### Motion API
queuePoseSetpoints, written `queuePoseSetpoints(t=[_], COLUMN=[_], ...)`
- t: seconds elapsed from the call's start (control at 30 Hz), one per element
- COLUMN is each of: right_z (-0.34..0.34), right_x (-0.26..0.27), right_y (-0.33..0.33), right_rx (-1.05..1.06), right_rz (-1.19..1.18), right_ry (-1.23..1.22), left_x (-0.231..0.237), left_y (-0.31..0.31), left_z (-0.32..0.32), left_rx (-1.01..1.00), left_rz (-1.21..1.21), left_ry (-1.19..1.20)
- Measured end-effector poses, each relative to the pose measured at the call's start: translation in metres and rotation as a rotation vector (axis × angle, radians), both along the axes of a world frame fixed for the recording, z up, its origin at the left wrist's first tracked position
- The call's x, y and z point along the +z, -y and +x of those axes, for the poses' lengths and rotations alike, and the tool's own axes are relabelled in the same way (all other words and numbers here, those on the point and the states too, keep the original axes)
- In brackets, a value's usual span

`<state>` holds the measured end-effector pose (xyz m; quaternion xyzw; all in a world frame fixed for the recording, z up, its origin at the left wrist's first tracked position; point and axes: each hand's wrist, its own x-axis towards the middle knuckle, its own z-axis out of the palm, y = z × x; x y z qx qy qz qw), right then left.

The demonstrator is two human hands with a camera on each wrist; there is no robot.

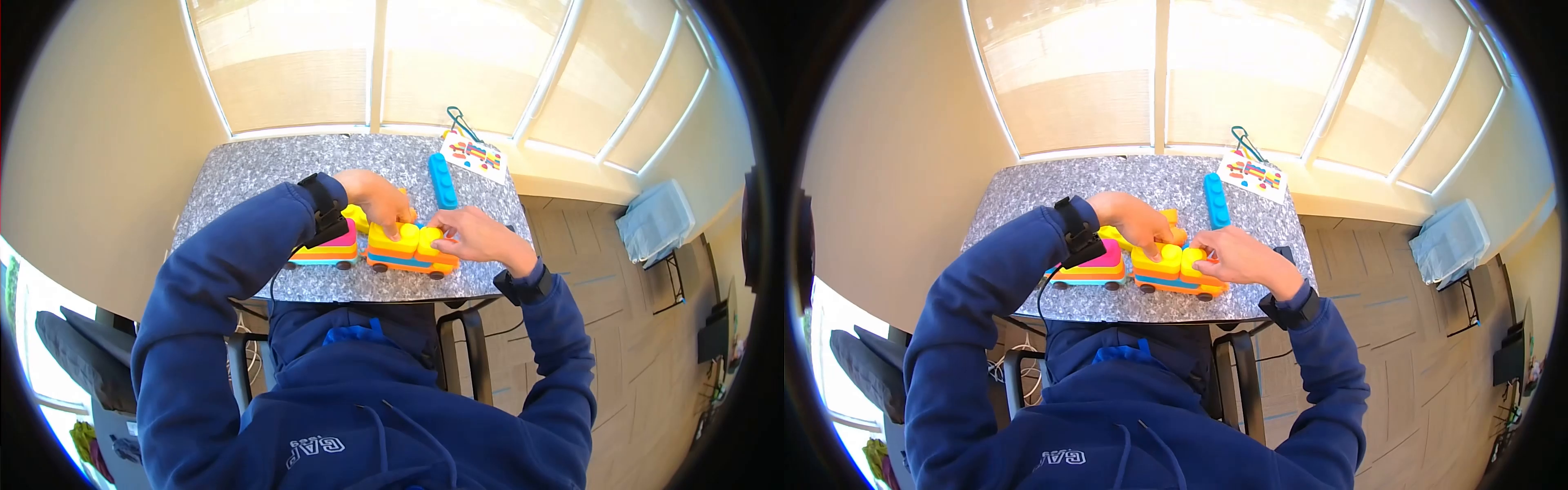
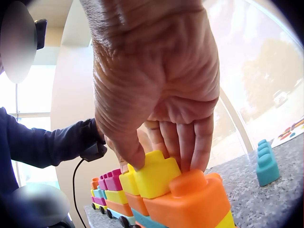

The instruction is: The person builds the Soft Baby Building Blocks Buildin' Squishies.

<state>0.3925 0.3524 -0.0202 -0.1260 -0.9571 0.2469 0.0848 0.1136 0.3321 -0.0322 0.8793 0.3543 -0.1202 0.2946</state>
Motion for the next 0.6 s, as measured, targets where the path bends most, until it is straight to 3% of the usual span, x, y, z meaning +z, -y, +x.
queuePoseSetpoints(t=[0.2, 0.27, 0.33, 0.4, 0.43, 0.5, 0.6], right_z=[-0.004, -0.004, -0.008, -0.012, -0.014, -0.021, -0.036], right_x=[0.010, 0.010, 0.006, -0.007, -0.014, -0.023, -0.047], right_y=[-0.010, -0.021, -0.037, -0.052, -0.058, -0.059, -0.065], right_rx=[0.034, 0.016, -0.182, -0.195, -0.204, -0.146, -0.059], right_rz=[-0.049, -0.110, -0.203, -0.165, -0.123, -0.069, -0.027], right_ry=[0.020, -0.022, -0.120, -0.117, -0.110, -0.043, 0.028], left_x=[0.031, 0.034, 0.045, 0.056, 0.057, 0.053, 0.041], left_y=[0.019, 0.023, 0.020, 0.020, 0.016, 0.003, 0.005], left_z=[0.008, 0.004, -0.012, -0.035, -0.049, -0.077, -0.103], left_rx=[0.107, 0.155, 0.211, 0.390, 0.384, 0.315, 0.375], left_rz=[-0.045, -0.078, -0.091, -0.035, -0.038, 0.207, 0.145], left_ry=[-0.138, -0.108, -0.041, 0.084, 0.077, -0.127, -0.342])
